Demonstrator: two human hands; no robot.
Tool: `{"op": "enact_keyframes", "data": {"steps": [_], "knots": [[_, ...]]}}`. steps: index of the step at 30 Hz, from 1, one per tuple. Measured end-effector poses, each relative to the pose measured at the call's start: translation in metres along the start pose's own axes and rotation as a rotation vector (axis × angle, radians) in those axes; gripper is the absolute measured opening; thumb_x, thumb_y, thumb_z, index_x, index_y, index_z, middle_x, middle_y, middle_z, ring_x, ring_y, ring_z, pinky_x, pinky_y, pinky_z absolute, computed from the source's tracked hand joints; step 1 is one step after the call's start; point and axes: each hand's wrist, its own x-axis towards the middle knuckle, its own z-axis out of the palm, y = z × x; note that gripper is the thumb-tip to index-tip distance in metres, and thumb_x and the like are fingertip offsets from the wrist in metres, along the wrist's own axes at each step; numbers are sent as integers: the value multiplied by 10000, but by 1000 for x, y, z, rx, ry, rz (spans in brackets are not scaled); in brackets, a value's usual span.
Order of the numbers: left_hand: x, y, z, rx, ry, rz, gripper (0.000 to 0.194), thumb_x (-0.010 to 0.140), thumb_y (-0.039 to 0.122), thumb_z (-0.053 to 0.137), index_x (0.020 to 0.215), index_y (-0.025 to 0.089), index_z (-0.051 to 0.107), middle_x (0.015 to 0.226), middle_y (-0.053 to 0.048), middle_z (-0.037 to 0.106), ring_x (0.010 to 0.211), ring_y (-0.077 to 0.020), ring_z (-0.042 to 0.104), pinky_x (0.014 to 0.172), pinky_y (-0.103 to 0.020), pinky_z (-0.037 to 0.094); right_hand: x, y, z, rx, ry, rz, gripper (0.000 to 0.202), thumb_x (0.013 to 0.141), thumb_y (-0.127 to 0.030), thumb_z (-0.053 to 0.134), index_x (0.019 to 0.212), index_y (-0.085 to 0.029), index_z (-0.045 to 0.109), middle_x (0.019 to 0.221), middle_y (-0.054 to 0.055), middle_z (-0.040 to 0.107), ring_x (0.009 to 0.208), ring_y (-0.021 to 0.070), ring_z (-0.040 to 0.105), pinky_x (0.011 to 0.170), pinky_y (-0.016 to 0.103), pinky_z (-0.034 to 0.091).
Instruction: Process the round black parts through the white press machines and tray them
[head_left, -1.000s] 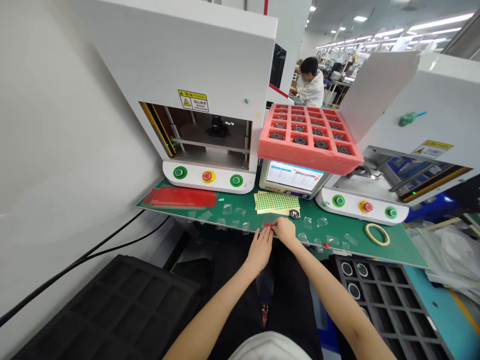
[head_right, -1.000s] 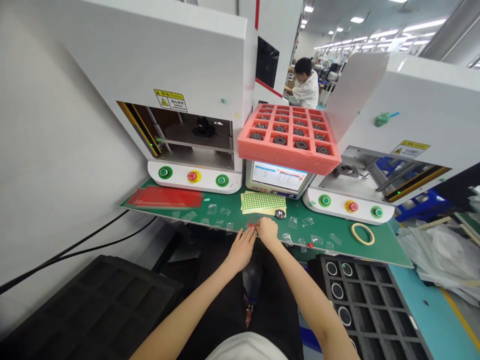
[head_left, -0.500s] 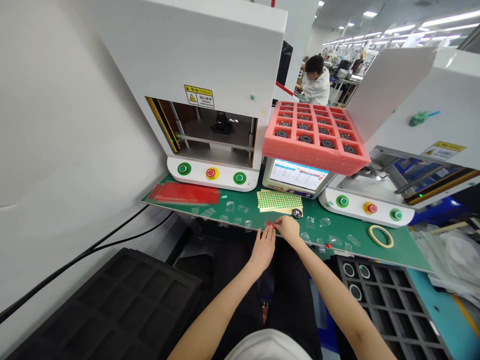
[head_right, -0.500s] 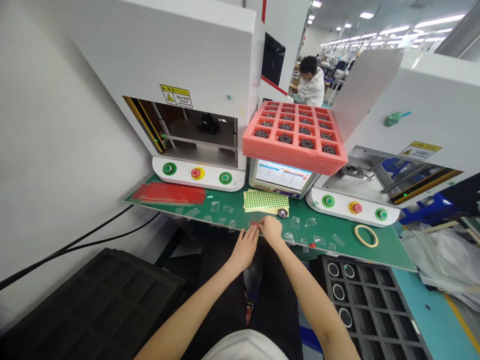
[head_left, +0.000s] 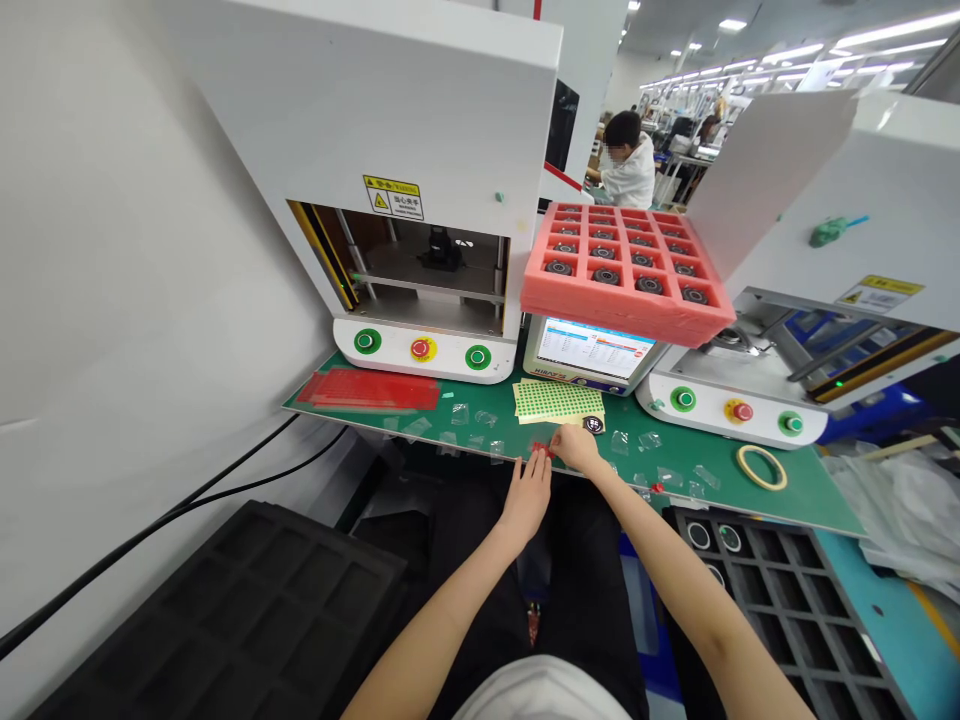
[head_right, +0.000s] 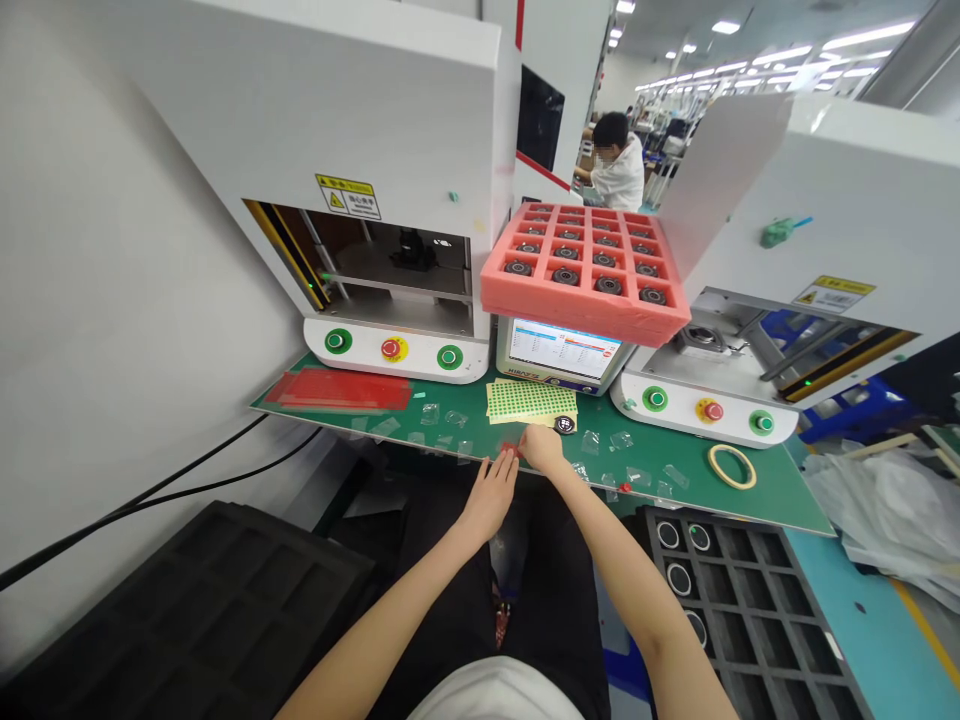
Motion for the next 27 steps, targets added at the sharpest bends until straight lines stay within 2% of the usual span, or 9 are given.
{"op": "enact_keyframes", "data": {"steps": [5, 10, 13, 16, 21, 24, 27], "knots": [[0, 0, 3, -1, 11, -5, 583, 848, 20, 360, 1430, 27, 392, 1516, -223, 336, 1422, -289, 312, 1129, -509, 320, -2, 6, 7, 26, 27, -35, 245, 934, -336, 580, 1099, -159, 618, 1131, 70, 639, 1000, 200, 630, 873, 414, 532], [1, 0, 6, -16, 18, -2, 629, 843, 30, 371, 1469, 79, 338, 1512, -219, 345, 1430, -289, 297, 1112, -547, 323, 0, 11, 3, 88, 26, -57, 250, 928, -331, 591, 1100, -152, 616, 1121, 68, 642, 989, 199, 634, 862, 413, 538], [1, 0, 5, -39, 12, 3, 626, 838, 29, 379, 1462, 55, 342, 1515, -237, 325, 1432, -301, 287, 1117, -552, 311, 0, 11, 1, 119, 46, -58, 237, 927, -326, 593, 1091, -158, 622, 1124, 67, 642, 991, 198, 633, 866, 411, 536], [0, 0, 1, -77, 3, -2, 606, 832, 21, 384, 1437, 12, 365, 1520, -254, 300, 1436, -311, 270, 1129, -546, 292, -1, 11, 1, 158, 92, -55, 227, 926, -328, 593, 1071, -156, 627, 1103, 64, 649, 972, 192, 637, 860, 406, 538], [1, 0, -4, -193, 1, -24, 597, 819, 0, 389, 1416, 19, 396, 1513, -252, 317, 1429, -313, 287, 1132, -564, 275, -9, 12, -5, 288, 231, -83, 203, 928, -333, 591, 975, -142, 643, 981, 41, 674, 888, 169, 651, 820, 383, 544], [1, -4, -16, -299, 30, -33, 577, 795, 29, 477, 1371, 21, 449, 1473, -260, 393, 1398, -330, 351, 1123, -569, 294, -29, 12, -13, 417, 330, -167, 161, 910, -281, 602, 859, -139, 656, 833, 23, 692, 770, 149, 661, 763, 334, 549], [-11, -10, -46, -430, 113, -44, 563, 806, 76, 543, 1363, 80, 460, 1429, -204, 485, 1349, -275, 441, 1117, -476, 364, -69, 7, -21, 564, 435, -305, 137, 868, -240, 593, 791, -158, 672, 776, 29, 712, 728, 152, 670, 732, 284, 547]]}}
